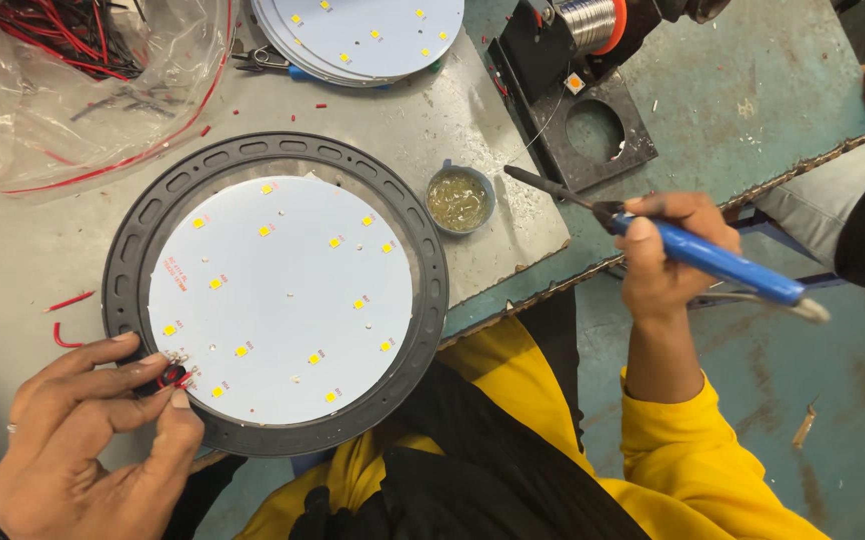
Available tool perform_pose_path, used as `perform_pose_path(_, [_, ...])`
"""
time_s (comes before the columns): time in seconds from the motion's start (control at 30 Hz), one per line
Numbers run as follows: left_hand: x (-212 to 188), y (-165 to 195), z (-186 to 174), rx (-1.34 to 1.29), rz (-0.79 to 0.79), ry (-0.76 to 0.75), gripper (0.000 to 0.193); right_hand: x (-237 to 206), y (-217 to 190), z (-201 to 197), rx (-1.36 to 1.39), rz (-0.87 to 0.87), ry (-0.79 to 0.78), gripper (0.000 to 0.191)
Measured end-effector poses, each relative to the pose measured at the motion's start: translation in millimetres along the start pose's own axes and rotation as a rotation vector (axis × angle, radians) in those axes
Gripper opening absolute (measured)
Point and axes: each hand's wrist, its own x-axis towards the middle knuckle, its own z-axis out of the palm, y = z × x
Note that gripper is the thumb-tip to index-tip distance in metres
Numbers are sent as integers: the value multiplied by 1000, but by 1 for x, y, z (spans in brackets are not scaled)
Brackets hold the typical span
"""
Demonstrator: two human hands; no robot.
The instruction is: The person solders red and black wires onto the terminals of round LED light panels at a workbench. They position the wire ends on the board's solder points, apply flux from a small cup, and use a soldering iron to attach the wires, working through multiple panels one at a time.
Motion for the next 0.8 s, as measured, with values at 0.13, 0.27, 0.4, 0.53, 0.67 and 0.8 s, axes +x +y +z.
perform_pose_path(0.13, [3,4,-1,4,6,1,12,5,-6,6,-70,-50,-74,30])
perform_pose_path(0.27, [4,5,-2,31,-3,-11,12,8,-9,6,-81,-85,-84,32])
perform_pose_path(0.4, [4,3,-1,21,7,-7,13,8,-9,5,-100,-52,-93,34])
perform_pose_path(0.53, [4,0,-1,26,27,6,13,9,-8,6,-97,-50,-84,33])
perform_pose_path(0.67, [3,-1,1,10,26,17,12,9,-11,10,-102,-58,-79,30])
perform_pose_path(0.8, [5,-2,-1,31,28,-8,12,12,-20,17,-79,-74,-95,25])
